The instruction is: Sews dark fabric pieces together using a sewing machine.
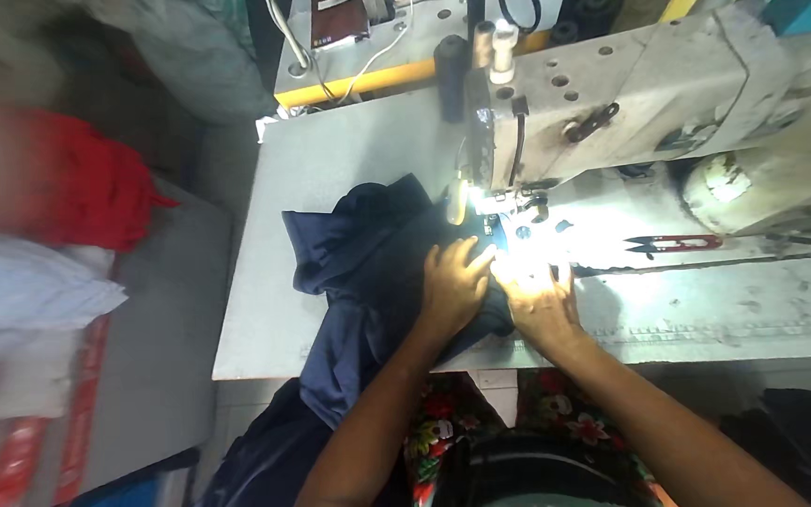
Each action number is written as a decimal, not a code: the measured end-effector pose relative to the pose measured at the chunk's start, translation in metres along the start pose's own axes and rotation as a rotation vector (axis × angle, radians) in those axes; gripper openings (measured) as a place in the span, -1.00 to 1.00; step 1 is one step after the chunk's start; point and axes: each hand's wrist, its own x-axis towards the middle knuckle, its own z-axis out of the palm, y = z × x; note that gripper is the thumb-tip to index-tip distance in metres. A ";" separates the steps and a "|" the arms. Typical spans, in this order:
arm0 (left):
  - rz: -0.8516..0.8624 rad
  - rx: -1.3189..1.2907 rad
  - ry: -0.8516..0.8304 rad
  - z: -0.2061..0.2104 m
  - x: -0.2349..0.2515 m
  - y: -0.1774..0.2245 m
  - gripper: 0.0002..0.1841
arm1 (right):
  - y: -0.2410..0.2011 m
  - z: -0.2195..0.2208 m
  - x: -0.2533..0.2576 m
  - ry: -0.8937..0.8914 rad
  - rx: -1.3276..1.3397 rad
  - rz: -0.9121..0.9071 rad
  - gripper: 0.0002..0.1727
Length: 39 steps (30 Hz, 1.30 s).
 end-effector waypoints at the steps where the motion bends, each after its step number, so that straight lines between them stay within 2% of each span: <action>1: -0.002 0.001 -0.004 0.000 0.000 0.000 -0.61 | 0.000 0.000 0.000 0.000 0.003 -0.001 -0.63; 14: -0.016 -0.008 0.021 0.004 0.011 -0.008 -0.63 | 0.005 0.001 0.008 -0.021 0.036 0.010 -0.61; 20: -0.005 -0.117 0.019 -0.002 0.016 -0.019 -0.77 | 0.008 0.005 0.013 0.010 0.045 0.003 -0.62; 23: 0.143 0.081 -0.065 -0.022 0.010 -0.027 -0.69 | 0.011 0.003 0.013 -0.025 0.062 -0.001 -0.63; 27: 0.263 0.263 -0.278 -0.068 0.005 -0.020 -0.54 | 0.018 0.004 0.004 -0.042 0.152 -0.067 -0.60; 30: 0.297 0.211 -0.414 -0.088 0.003 -0.011 -0.55 | 0.027 0.001 -0.005 -0.054 0.265 -0.150 -0.60; 32: 0.339 0.096 -0.471 -0.094 0.001 -0.005 -0.66 | 0.034 -0.007 -0.007 -0.115 0.350 -0.177 -0.56; 34: 0.365 -0.007 -0.481 -0.099 -0.001 0.002 -0.73 | 0.038 -0.018 -0.005 -0.219 0.407 -0.186 -0.47; 36: 0.367 -0.064 -0.441 -0.109 -0.003 0.012 -0.72 | 0.042 -0.027 0.001 -0.314 0.457 -0.187 -0.41; 37: 0.373 -0.075 -0.413 -0.117 -0.004 0.019 -0.72 | 0.044 -0.029 0.005 -0.345 0.499 -0.191 -0.43; 39: 0.417 -0.039 -0.354 -0.130 -0.009 0.037 -0.76 | 0.045 -0.032 0.011 -0.359 0.594 -0.212 -0.65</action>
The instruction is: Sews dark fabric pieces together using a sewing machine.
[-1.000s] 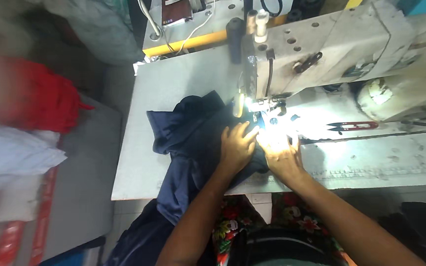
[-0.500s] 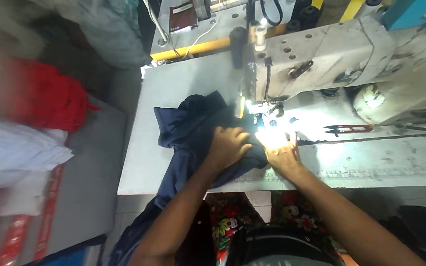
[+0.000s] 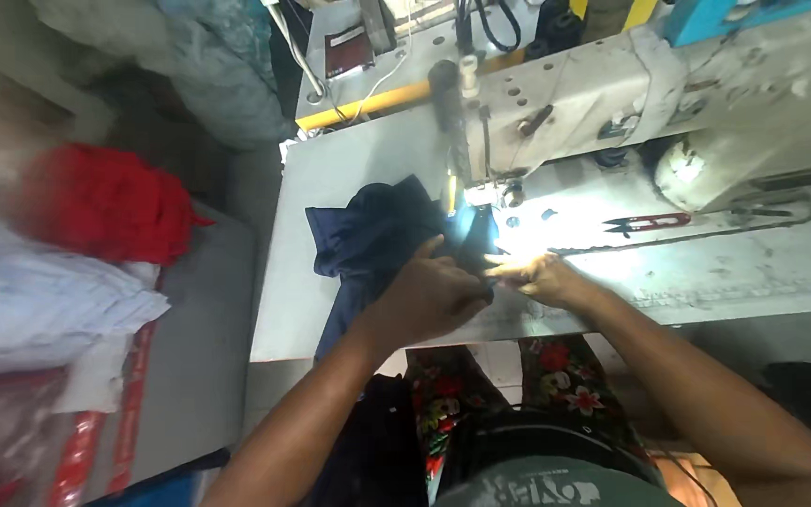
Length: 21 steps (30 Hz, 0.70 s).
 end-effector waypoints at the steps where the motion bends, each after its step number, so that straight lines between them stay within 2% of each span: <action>1: 0.024 0.031 0.012 -0.002 0.000 0.010 -0.78 | -0.002 -0.001 0.002 0.030 0.016 -0.058 -0.74; 3: 0.080 0.046 0.013 0.003 -0.001 0.027 -0.79 | -0.011 -0.002 0.002 0.072 -0.033 -0.196 -0.88; 6: 0.091 -0.072 0.012 0.017 0.002 0.030 -0.75 | -0.029 0.005 -0.016 0.071 -0.113 -0.222 -0.93; 8: 0.010 -0.272 0.059 0.033 0.008 0.018 -0.66 | -0.026 0.016 -0.034 0.137 -0.140 -0.197 -0.91; 10: -0.159 -0.374 0.141 0.055 0.014 0.003 -0.63 | -0.019 0.027 -0.046 0.201 -0.129 -0.166 -0.85; 12: -0.357 -0.332 0.190 0.078 0.021 -0.012 -0.61 | -0.016 0.032 -0.051 0.237 -0.148 -0.152 -0.81; 14: -0.455 -0.177 0.237 0.100 0.023 -0.027 -0.65 | -0.014 0.035 -0.053 0.249 -0.201 -0.159 -0.79; 16: -0.479 -0.074 0.279 0.111 0.021 -0.037 -0.69 | -0.012 0.038 -0.052 0.274 -0.255 -0.178 -0.77; 21: -0.440 -0.087 0.279 0.111 0.014 -0.044 -0.72 | -0.012 0.042 -0.052 0.311 -0.326 -0.202 -0.74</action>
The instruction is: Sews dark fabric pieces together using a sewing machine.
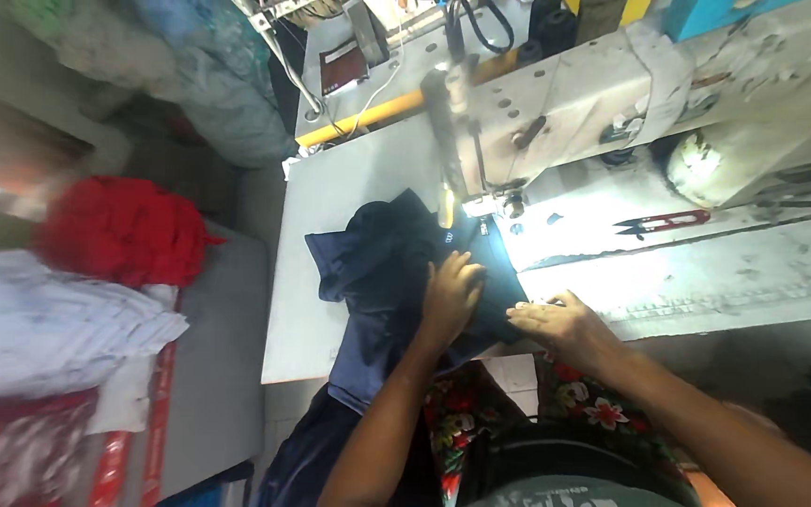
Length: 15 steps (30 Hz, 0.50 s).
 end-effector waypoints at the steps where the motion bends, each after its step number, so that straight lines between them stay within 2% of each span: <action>1: 0.002 -0.008 -0.004 0.000 0.000 0.000 -0.72 | -0.001 0.001 -0.001 0.004 -0.007 0.003 -0.73; 15: -0.027 -0.051 -0.024 -0.003 0.012 -0.010 -0.71 | 0.001 0.006 0.011 0.026 -0.005 0.089 -0.74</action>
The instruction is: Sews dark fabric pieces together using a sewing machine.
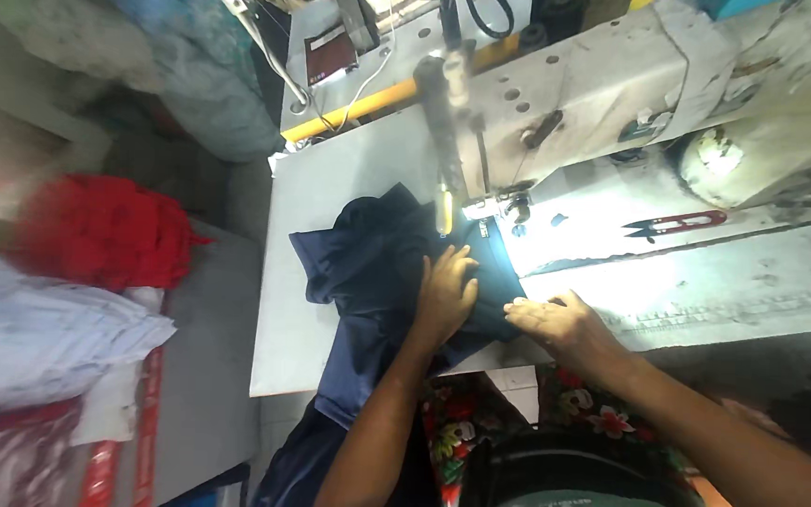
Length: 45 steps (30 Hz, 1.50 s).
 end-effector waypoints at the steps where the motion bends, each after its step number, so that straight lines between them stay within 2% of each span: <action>1: 0.002 0.007 -0.001 -0.001 0.002 -0.001 -0.71 | 0.001 0.001 0.001 0.004 0.003 0.004 -0.74; 6: -0.056 -0.019 -0.035 -0.003 0.020 -0.008 -0.74 | 0.010 0.004 0.012 -0.002 0.003 -0.003 -0.76; 12: -0.040 -0.035 -0.016 -0.002 0.038 -0.021 -0.76 | 0.020 0.006 0.027 0.002 0.014 -0.011 -0.76; 17: -0.065 -0.036 -0.049 -0.007 0.053 -0.029 -0.72 | 0.026 0.008 0.039 -0.003 0.062 0.028 -0.75; 22: -0.041 -0.032 -0.003 -0.007 0.066 -0.039 -0.75 | 0.034 0.010 0.049 -0.012 0.092 0.035 -0.77; 29: -0.052 -0.034 0.017 -0.015 0.077 -0.041 -0.68 | 0.042 0.015 0.058 -0.026 0.076 0.050 -0.75; 33: 0.086 -0.028 -0.125 -0.029 0.073 -0.045 -0.71 | 0.045 0.015 0.058 -0.057 0.092 0.066 -0.74; 36: 0.232 0.120 -0.217 -0.046 0.055 -0.040 -0.62 | 0.044 0.013 0.059 -0.073 0.135 0.083 -0.75; 38: 0.324 0.233 -0.202 -0.058 0.045 -0.039 -0.63 | 0.043 0.012 0.059 -0.080 0.151 0.073 -0.76; 41: 0.385 0.292 -0.180 -0.080 0.034 -0.029 -0.77 | 0.042 0.009 0.058 -0.123 0.180 0.089 -0.75; 45: 0.481 0.238 -0.198 -0.082 0.006 0.014 -0.85 | 0.039 0.004 0.052 -0.209 0.206 0.076 -0.73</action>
